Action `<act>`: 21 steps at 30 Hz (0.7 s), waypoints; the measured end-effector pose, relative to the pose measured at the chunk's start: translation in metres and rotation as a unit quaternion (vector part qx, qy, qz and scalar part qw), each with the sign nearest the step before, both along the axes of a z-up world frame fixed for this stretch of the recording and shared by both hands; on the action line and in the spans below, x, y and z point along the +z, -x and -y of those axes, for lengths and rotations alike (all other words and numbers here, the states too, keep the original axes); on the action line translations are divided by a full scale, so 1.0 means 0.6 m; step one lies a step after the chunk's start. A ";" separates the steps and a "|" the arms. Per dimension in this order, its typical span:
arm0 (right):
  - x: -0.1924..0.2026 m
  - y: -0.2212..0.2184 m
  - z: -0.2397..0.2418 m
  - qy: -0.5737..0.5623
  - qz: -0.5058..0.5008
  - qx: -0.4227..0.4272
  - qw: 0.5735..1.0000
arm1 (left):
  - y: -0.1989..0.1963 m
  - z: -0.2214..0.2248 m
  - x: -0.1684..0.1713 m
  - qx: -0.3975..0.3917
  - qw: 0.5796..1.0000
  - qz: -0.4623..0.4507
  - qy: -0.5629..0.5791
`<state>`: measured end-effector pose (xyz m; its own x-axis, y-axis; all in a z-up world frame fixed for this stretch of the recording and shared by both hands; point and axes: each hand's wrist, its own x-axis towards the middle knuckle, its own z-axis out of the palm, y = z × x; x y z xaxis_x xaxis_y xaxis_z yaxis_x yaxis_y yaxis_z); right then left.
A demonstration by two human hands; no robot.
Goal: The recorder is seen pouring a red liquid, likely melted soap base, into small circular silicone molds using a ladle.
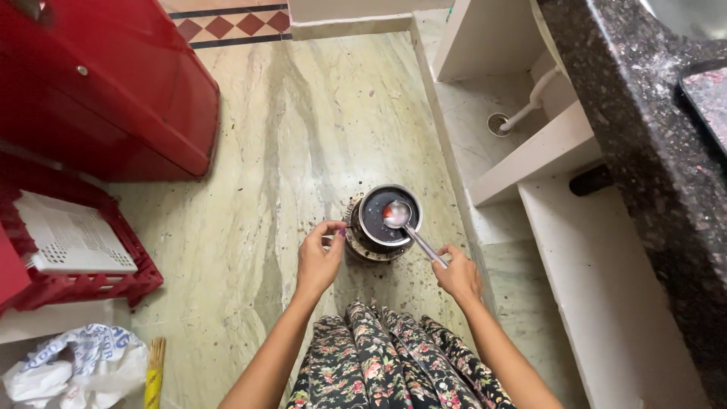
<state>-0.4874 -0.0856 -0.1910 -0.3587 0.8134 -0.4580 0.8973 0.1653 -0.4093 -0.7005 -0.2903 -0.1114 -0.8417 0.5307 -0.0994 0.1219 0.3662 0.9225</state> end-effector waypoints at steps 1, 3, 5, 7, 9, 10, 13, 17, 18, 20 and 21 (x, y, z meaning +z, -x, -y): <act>-0.003 0.000 0.002 0.000 0.000 0.000 1.000 | 0.000 -0.001 0.002 0.000 1.000 0.000 0.000; -0.008 0.001 0.003 0.016 -0.009 -0.015 1.000 | 0.000 -0.006 0.006 0.001 1.000 0.009 0.006; -0.021 0.001 0.000 0.014 -0.018 -0.010 1.000 | 0.001 -0.008 0.001 -0.002 1.000 0.004 0.003; -0.033 -0.006 -0.001 0.013 -0.026 -0.007 1.000 | -0.001 -0.010 -0.001 -0.007 1.000 0.000 0.000; -0.043 -0.014 -0.003 0.047 -0.093 -0.014 0.994 | -0.002 -0.013 -0.001 -0.012 1.000 -0.003 -0.004; -0.049 -0.020 -0.002 0.046 -0.095 -0.015 0.994 | -0.002 -0.016 0.002 -0.013 1.000 -0.004 -0.004; -0.066 -0.036 0.003 0.095 -0.159 -0.054 0.981 | -0.001 -0.020 0.010 -0.016 1.000 0.001 0.002; -0.073 -0.060 0.009 0.159 -0.241 -0.102 0.952 | 0.001 -0.026 0.010 -0.025 1.000 -0.001 -0.003; -0.073 -0.067 0.012 0.165 -0.257 -0.103 0.947 | 0.001 -0.027 0.008 -0.027 1.000 -0.002 -0.007; -0.056 -0.074 0.012 0.160 -0.252 -0.105 0.949 | -0.002 -0.032 0.012 -0.031 0.999 -0.001 -0.011; -0.049 -0.079 0.012 0.156 -0.246 -0.106 0.951 | -0.004 -0.035 0.013 -0.032 0.999 0.001 -0.014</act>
<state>-0.4400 -0.0929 -0.2202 -0.4353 0.7433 -0.5080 0.5849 -0.1955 -0.7872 -0.6983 -0.2694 -0.1036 -0.8059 0.5859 -0.0847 0.1430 0.3315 0.9326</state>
